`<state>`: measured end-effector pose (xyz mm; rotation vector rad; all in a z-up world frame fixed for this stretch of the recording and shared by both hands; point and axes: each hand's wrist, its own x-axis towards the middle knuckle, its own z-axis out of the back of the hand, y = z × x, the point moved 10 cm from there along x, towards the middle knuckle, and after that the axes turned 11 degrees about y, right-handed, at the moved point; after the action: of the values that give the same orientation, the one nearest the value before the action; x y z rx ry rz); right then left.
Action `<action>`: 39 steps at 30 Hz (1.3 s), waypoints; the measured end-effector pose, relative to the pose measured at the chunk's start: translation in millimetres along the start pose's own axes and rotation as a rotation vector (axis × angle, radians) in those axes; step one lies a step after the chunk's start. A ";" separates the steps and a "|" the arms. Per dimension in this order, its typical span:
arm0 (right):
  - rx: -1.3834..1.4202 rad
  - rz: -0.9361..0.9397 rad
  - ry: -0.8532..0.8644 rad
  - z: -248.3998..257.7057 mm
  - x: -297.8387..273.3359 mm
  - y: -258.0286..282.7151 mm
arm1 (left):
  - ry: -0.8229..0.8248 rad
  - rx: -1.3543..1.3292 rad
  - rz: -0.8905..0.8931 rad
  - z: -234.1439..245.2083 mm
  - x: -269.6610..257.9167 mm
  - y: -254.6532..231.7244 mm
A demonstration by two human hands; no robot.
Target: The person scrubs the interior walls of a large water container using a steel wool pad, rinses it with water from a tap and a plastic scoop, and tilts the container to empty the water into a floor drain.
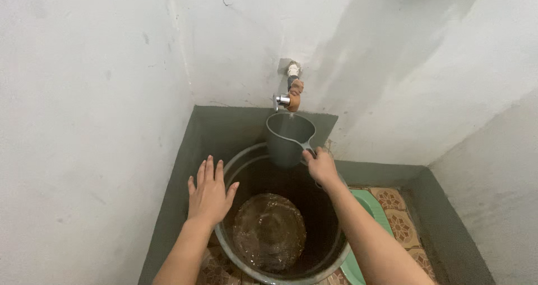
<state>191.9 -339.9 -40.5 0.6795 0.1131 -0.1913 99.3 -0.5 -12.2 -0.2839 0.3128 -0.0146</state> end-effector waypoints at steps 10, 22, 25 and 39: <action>0.075 -0.033 0.043 -63.2 -36.1 -17.1 | -0.157 0.030 0.008 4.9 -5.3 14.6; 1.028 -0.645 0.297 -128.1 -119.1 -164.7 | -0.143 -0.011 0.014 -16.8 1.2 7.1; 1.262 -0.777 0.316 -116.3 -111.3 -205.0 | -0.139 -0.023 0.003 -18.5 -0.2 3.1; 0.737 -0.213 0.354 -61.4 -5.4 -61.6 | -0.136 -0.027 0.027 -3.5 1.3 -5.0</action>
<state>170.9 -347.1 -124.8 1.4359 0.4704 -0.3204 99.6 -6.3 -14.4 -0.3063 0.1822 0.0354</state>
